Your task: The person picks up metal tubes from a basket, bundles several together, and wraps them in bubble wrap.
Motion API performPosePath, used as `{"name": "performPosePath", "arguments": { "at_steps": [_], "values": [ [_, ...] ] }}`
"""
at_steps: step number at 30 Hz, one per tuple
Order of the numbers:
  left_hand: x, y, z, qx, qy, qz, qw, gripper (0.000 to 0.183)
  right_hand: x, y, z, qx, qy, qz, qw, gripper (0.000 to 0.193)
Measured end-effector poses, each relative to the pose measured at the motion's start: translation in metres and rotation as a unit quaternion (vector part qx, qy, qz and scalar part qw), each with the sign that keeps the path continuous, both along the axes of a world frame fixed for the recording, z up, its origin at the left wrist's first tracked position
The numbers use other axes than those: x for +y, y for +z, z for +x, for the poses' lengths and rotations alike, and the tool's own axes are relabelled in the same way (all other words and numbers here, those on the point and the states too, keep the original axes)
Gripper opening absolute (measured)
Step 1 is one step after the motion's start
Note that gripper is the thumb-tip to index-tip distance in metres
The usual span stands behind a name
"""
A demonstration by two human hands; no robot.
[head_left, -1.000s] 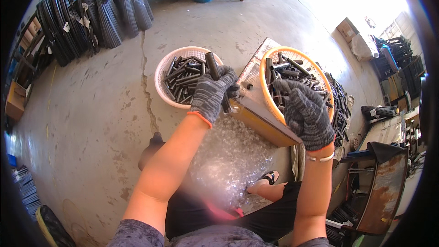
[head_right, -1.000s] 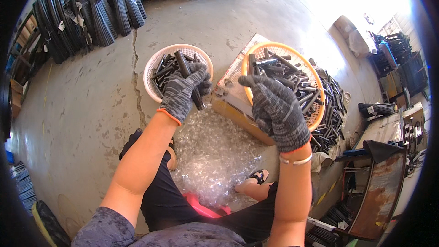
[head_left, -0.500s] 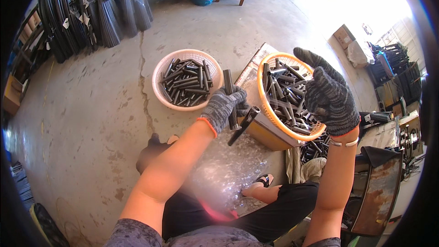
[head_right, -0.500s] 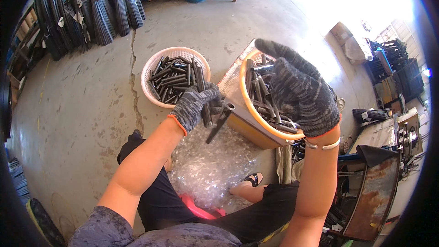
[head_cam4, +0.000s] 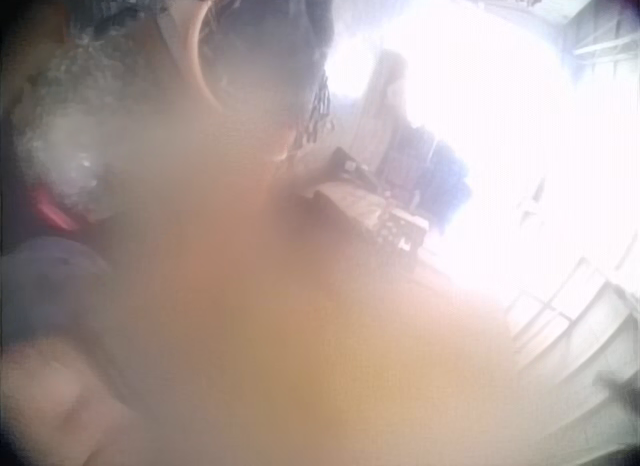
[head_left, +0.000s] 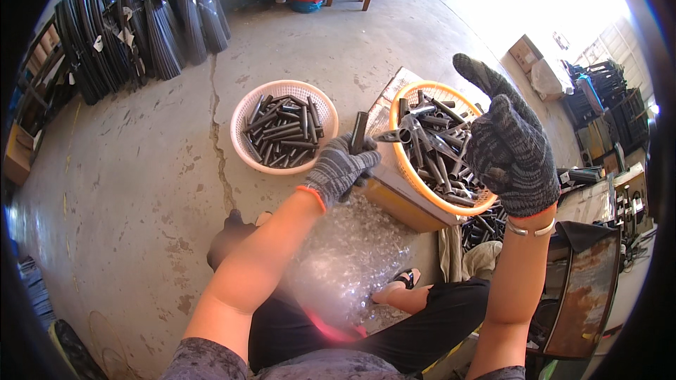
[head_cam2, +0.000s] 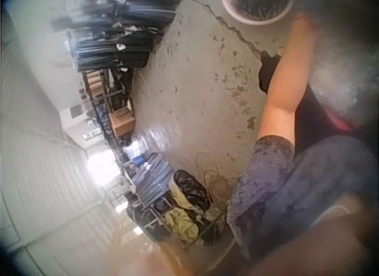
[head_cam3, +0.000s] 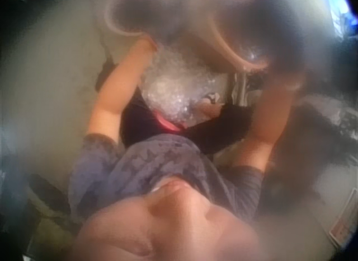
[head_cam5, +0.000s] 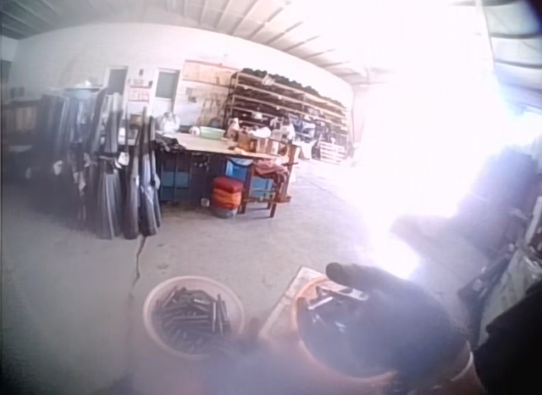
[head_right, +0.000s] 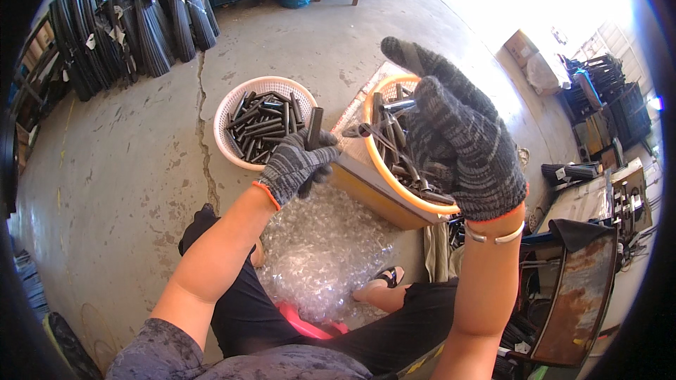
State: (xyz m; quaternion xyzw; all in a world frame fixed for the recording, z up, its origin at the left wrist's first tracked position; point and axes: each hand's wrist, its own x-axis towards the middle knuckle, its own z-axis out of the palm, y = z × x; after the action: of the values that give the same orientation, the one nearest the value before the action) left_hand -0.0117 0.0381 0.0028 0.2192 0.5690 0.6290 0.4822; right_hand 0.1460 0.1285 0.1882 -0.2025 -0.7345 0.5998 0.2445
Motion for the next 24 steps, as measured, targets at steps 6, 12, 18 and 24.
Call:
{"name": "performPosePath", "arguments": {
  "at_steps": [6, 12, 18, 24],
  "values": [
    [0.002, 0.0, 0.011, -0.287, -0.026, 0.047, 0.957, 0.037, -0.017, 0.001, 0.004, 0.032, 0.162, -0.004, 0.986, 0.061],
    [0.001, -0.007, -0.008, -0.337, 0.11, 0.126, 0.927, 0.026, -0.027, -0.043, 0.08, 0.04, 0.243, 0.031, 0.969, 0.054],
    [-0.015, 0.012, -0.019, -0.22, 0.185, 0.144, 0.947, 0.015, -0.031, -0.14, 0.149, -0.19, 0.08, 0.01, 0.978, 0.042],
    [-0.019, 0.014, 0.001, -0.164, -0.035, 0.117, 0.979, 0.027, -0.016, -0.169, 0.132, -0.252, -0.106, 0.097, 0.957, 0.085]
  ]
}}
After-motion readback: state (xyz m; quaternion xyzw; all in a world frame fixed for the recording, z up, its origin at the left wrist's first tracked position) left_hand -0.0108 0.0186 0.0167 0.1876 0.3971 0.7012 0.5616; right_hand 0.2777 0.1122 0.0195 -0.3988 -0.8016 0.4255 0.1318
